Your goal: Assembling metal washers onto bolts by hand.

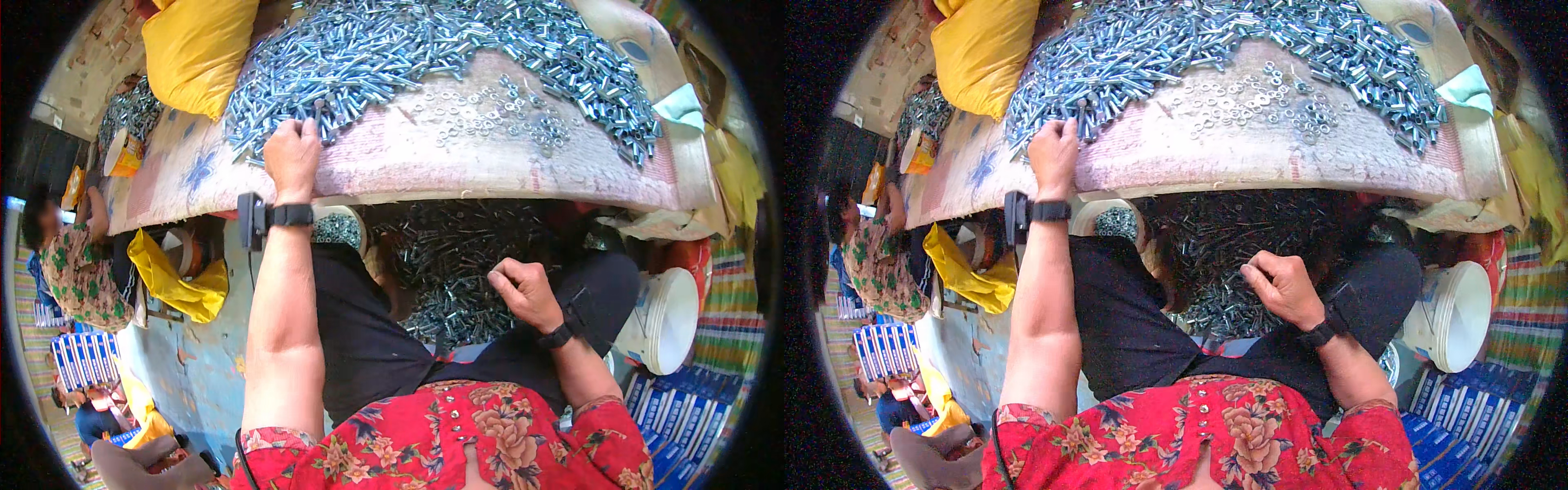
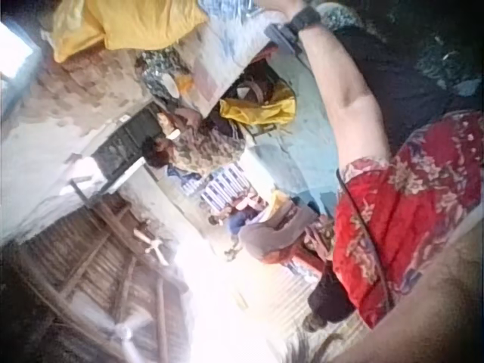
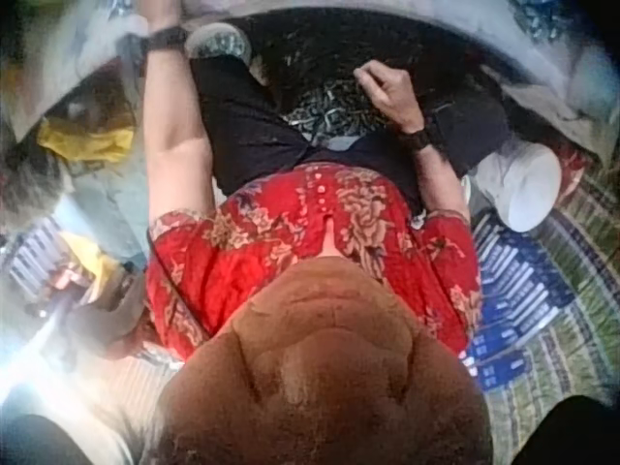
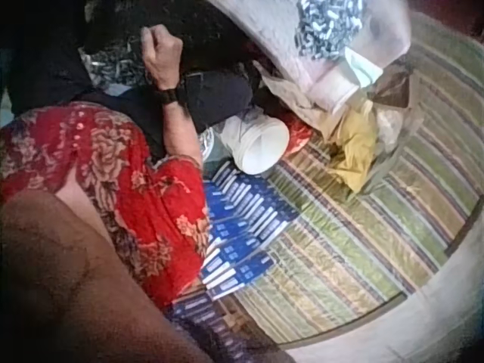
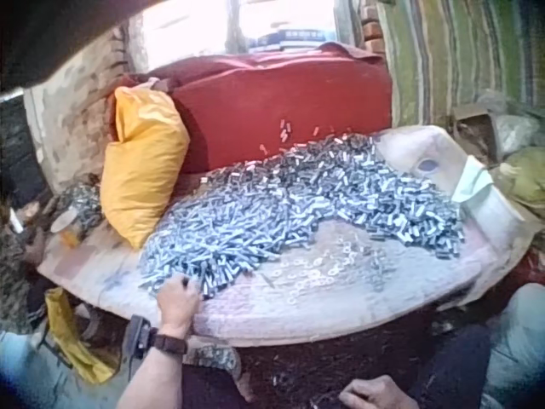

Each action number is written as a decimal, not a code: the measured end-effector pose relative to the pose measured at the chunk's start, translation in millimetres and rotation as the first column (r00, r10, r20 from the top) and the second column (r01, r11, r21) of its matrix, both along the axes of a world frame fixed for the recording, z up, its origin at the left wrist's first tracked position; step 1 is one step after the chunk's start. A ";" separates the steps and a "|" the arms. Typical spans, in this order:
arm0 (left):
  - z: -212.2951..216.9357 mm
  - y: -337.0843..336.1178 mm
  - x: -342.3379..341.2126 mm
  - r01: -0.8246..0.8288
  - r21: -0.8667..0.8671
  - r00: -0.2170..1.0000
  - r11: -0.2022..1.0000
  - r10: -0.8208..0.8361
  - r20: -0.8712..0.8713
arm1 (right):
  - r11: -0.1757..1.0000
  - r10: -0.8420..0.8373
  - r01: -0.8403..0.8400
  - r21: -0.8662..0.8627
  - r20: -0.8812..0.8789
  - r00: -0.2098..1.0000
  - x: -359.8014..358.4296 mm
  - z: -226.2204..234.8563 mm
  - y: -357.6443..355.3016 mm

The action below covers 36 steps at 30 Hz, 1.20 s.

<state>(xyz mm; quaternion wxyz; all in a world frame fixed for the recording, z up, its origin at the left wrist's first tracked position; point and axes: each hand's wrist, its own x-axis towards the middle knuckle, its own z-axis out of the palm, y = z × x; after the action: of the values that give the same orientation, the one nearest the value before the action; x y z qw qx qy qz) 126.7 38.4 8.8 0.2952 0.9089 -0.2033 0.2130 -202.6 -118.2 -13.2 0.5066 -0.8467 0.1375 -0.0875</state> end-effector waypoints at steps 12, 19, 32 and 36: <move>16.6 -28.8 -89.8 0.023 -0.863 0.427 0.504 -0.786 -0.447 | 0.982 -0.058 0.097 -0.164 0.224 0.973 48.6 40.5 -24.0; 8.2 -35.1 -88.9 -0.040 -0.888 0.301 0.458 -0.842 -0.448 | 0.811 -0.146 0.333 -0.482 0.384 0.912 155.1 53.5 -111.2; 6.1 -31.5 -83.1 -0.046 -0.903 0.194 0.426 -0.883 -0.427 | 0.380 0.035 0.215 -0.899 0.246 0.969 273.8 16.5 -205.6; 5.7 -25.2 -82.8 0.026 -0.893 0.246 0.450 -0.868 -0.430 | 0.921 0.002 0.107 -0.374 0.280 0.960 234.6 60.4 -144.1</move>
<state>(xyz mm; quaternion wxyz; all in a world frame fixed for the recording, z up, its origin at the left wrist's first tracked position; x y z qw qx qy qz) 43.9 13.2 14.5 0.7453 0.5373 -0.1985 -0.3411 32.0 -262.3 47.2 0.3415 -0.9052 0.0688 -0.2433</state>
